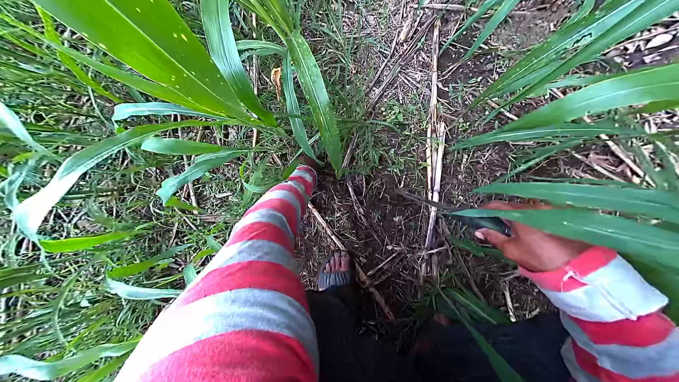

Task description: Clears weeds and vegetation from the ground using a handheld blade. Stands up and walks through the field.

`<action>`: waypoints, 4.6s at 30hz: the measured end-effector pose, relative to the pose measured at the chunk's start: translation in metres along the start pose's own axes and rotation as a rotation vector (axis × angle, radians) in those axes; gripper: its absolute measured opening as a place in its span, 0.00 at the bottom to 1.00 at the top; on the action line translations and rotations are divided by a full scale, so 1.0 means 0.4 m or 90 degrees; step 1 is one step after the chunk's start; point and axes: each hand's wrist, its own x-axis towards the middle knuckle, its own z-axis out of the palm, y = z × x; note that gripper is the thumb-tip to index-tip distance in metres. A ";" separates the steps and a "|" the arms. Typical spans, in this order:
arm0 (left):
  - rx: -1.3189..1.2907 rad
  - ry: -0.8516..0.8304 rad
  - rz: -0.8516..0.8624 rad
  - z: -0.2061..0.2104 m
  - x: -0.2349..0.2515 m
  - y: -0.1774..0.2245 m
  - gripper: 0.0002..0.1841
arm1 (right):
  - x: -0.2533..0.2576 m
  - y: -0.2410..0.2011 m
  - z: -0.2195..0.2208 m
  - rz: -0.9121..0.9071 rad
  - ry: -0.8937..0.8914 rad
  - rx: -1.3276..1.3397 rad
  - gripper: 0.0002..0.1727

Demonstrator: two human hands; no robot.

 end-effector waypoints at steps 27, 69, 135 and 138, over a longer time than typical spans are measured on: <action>0.490 0.002 0.173 0.144 0.160 -0.101 0.21 | -0.002 -0.064 -0.027 0.085 -0.147 -0.014 0.24; 0.127 0.142 0.063 0.166 0.033 -0.299 0.28 | 0.053 -0.088 -0.053 -0.041 -0.116 -0.124 0.26; 0.286 0.071 -0.030 0.073 0.147 -0.273 0.25 | 0.078 0.027 -0.047 -0.082 -0.030 0.090 0.27; 0.314 0.040 -0.004 0.051 0.159 -0.286 0.22 | 0.078 0.022 -0.046 -0.091 -0.017 0.077 0.28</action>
